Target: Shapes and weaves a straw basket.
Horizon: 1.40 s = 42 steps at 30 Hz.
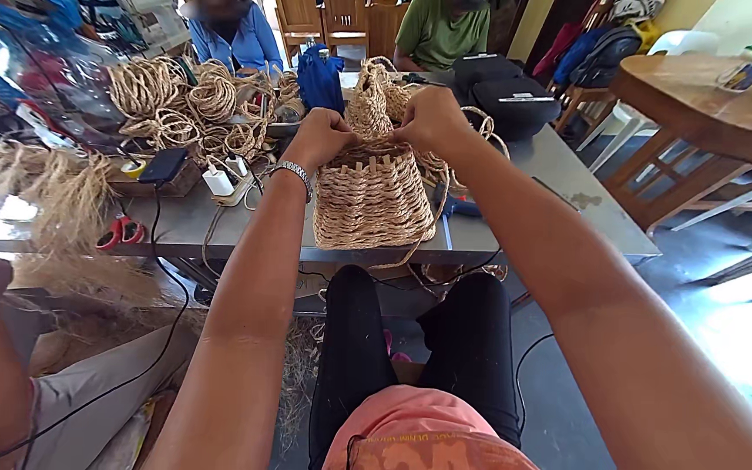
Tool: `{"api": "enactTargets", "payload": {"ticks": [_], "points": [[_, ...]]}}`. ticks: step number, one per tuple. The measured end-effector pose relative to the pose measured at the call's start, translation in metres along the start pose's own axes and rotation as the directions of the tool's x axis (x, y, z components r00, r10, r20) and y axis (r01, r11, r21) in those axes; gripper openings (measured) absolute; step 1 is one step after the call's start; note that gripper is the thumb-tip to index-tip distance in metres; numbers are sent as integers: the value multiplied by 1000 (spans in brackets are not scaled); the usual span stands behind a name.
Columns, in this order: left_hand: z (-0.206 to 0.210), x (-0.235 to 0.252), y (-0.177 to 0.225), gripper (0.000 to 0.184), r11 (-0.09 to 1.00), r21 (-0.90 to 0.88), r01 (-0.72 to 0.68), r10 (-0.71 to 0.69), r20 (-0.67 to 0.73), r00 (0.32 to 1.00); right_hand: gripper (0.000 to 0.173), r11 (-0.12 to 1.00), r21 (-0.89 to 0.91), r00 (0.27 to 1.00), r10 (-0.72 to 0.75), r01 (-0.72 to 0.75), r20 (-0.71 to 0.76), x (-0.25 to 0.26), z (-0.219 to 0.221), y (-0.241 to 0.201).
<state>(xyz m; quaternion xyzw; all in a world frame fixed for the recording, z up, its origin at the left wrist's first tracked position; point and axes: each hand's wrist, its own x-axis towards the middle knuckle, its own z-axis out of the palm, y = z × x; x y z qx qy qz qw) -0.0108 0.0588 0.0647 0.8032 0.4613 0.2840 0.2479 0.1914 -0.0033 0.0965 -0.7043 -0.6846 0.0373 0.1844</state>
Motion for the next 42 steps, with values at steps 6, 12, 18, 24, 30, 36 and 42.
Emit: {"api": "enactTargets", "payload": {"ticks": [6, 12, 18, 24, 30, 36, 42], "points": [[-6, 3, 21, 44, 961, 275, 15, -33, 62, 998, 39, 996, -62, 996, 64, -60, 55, 3, -6, -11], [5, 0, 54, 29, 920, 255, -297, 281, 100, 955, 39, 996, -89, 999, 12, -8, 39, 2, -3, -9], [19, 6, 44, 13, 949, 125, -289, 274, 127, 953, 36, 999, 46, 997, 0, -3, 72, -5, -6, -1], [21, 8, 38, 13, 954, 59, -293, 285, 122, 951, 25, 934, 354, 982, -24, -45, 188, -28, -17, 15], [24, 8, 38, 25, 954, 26, -300, 292, 165, 942, 25, 909, 415, 993, -15, -34, 115, -45, -10, 32], [24, 7, 37, 30, 953, 5, -304, 298, 176, 938, 21, 815, 579, 998, -54, 24, 35, -66, -1, 32], [24, 8, 37, 29, 947, 3, -321, 315, 190, 930, 20, 790, 609, 997, -31, 65, -66, -85, 11, 27]]}}
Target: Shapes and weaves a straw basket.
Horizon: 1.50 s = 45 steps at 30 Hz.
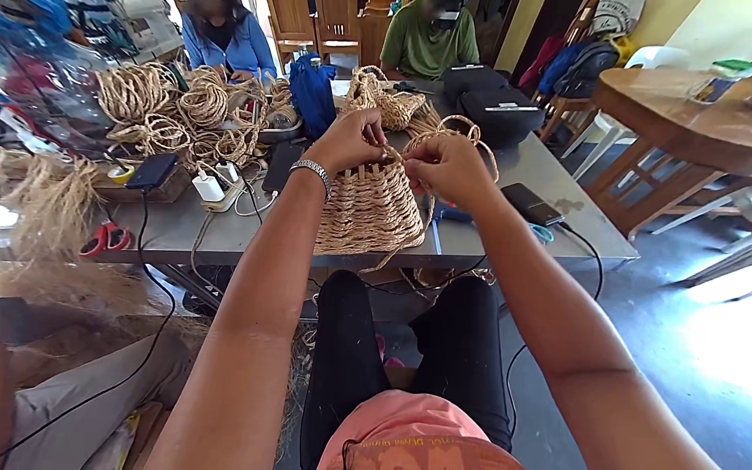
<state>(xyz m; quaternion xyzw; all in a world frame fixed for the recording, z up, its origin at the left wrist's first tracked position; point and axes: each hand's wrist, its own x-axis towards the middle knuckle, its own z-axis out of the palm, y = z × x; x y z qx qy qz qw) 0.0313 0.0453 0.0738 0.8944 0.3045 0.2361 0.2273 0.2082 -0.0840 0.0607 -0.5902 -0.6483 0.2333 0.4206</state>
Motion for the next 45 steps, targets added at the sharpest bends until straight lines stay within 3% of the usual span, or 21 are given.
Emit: {"api": "enactTargets", "payload": {"ticks": [6, 12, 18, 23, 29, 37, 45], "points": [[1, 1, 1, 27, 1000, 0, 14, -14, -3, 1000, 20, 1000, -10, 999, 3, -3, -51, -4, 10, 11], [0, 2, 3, 26, 1000, -16, 10, -10, 19, 1000, 34, 991, -127, 999, -33, 28, -38, 7, 7, 17], [-1, 5, -14, 23, 996, 75, -53, 53, 4, 999, 31, 987, -123, 991, -111, 102, -68, 12, 20, 19], [5, 18, -25, 18, 979, 121, -163, 162, 14, 987, 20, 964, -148, 949, -249, 223, -193, 15, 28, 26], [13, -1, 5, 15, 996, -72, 60, -67, -90, 994, 23, 979, -164, 989, -131, 118, -71, 16, 16, 1], [16, 10, -8, 12, 992, -122, 5, -13, -68, 998, 21, 979, -204, 999, -28, 21, -29, 12, 11, -13], [10, 4, 16, 16, 993, -7, 120, -120, -57, 991, 17, 960, -277, 998, -52, 41, -31, 16, 11, -11]]}}
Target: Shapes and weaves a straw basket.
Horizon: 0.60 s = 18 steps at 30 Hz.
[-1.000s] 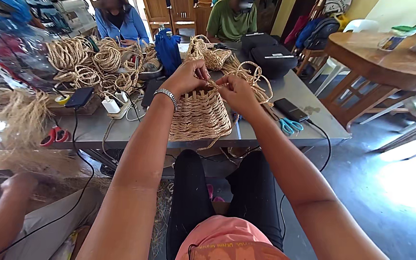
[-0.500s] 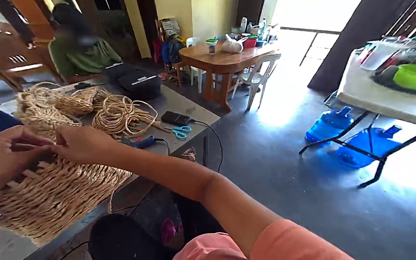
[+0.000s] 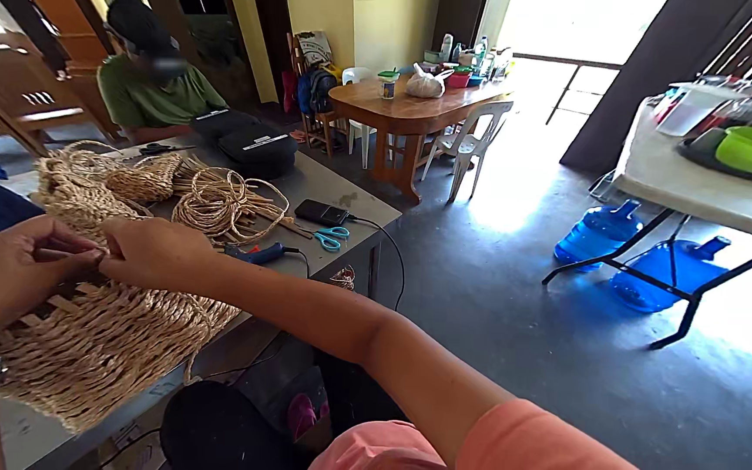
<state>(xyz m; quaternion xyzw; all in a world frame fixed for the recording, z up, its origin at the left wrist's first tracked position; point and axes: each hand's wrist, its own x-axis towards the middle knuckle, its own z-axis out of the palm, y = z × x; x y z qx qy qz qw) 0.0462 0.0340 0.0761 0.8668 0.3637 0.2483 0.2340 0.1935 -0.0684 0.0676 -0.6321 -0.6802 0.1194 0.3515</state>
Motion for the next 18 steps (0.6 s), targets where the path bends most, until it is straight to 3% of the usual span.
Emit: {"api": "enactTargets", "payload": {"ticks": [3, 7, 18], "points": [[-2, 11, -8, 15, 993, 103, -64, 60, 43, 997, 21, 998, 4, 996, -65, 65, -61, 6, 7, 15], [-9, 4, 3, 20, 986, 160, -46, 35, 72, 997, 27, 975, 89, 970, -186, 202, -157, 10, 29, 35], [-9, 10, -11, 25, 998, 57, -35, 29, 94, 995, 41, 949, 135, 890, -208, 284, -406, 7, 59, 58]]}}
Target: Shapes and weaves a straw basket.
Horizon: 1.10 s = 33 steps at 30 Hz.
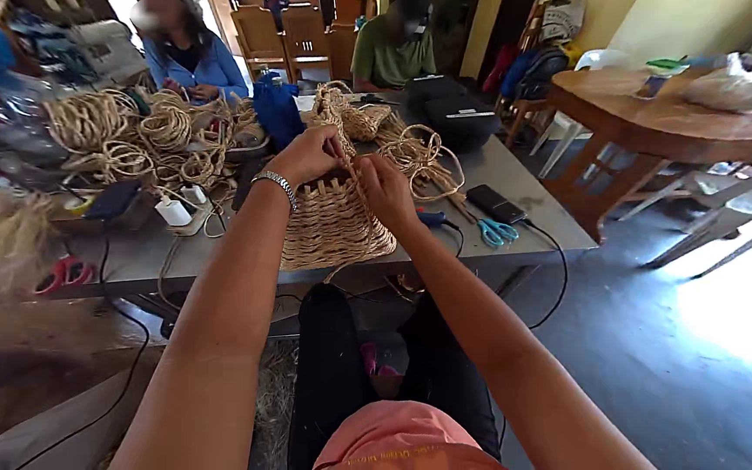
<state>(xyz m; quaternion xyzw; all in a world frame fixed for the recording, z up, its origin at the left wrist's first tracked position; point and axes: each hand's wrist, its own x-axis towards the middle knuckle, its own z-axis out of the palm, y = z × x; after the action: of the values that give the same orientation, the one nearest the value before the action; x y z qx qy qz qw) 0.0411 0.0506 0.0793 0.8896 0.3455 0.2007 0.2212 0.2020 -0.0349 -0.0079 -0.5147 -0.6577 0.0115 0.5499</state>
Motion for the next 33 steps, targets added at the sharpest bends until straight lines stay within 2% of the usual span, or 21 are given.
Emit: {"api": "enactTargets", "payload": {"ticks": [7, 12, 14, 16, 19, 22, 24, 26, 29, 31, 33], "points": [[0, -2, 1, 24, 1000, -31, 3, -3, -1, 1000, 31, 998, 17, 998, 58, -59, 34, 6, -3, -4], [-5, -4, -3, 24, 994, -103, -44, 49, 43, 998, 29, 987, 87, 984, 124, -135, 128, 9, -9, -7], [-10, -11, -3, 23, 995, -81, -59, 62, 35, 997, 29, 982, 92, 976, 148, -163, 159, 12, -11, -10], [-14, -25, 3, 28, 998, 18, -64, 65, -54, 996, 29, 974, 104, 964, 180, -203, 197, 15, -14, -11], [-10, -53, 20, 27, 988, 133, -80, 114, -272, 955, 29, 950, 134, 934, 238, -281, 266, 18, -19, -16], [15, -80, 33, 31, 975, 172, -139, 190, -326, 926, 32, 931, 166, 910, 259, -324, 324, 24, -19, -15], [44, -90, 33, 43, 963, 231, -141, 222, -372, 901, 33, 915, 181, 892, 281, -361, 355, 27, -18, -14], [73, -99, 32, 63, 939, 332, -95, 246, -449, 859, 31, 905, 192, 885, 293, -378, 363, 28, -18, -15], [97, -94, 19, 73, 870, 491, -37, 334, -532, 778, 25, 939, 164, 915, 236, -301, 328, 31, -19, -17], [101, -88, 10, 68, 834, 552, -24, 372, -529, 763, 21, 961, 137, 927, 185, -240, 325, 32, -19, -14], [98, -82, -1, 58, 832, 549, -80, 420, -528, 738, 21, 972, 124, 928, 149, -202, 342, 30, -19, -11]]}}
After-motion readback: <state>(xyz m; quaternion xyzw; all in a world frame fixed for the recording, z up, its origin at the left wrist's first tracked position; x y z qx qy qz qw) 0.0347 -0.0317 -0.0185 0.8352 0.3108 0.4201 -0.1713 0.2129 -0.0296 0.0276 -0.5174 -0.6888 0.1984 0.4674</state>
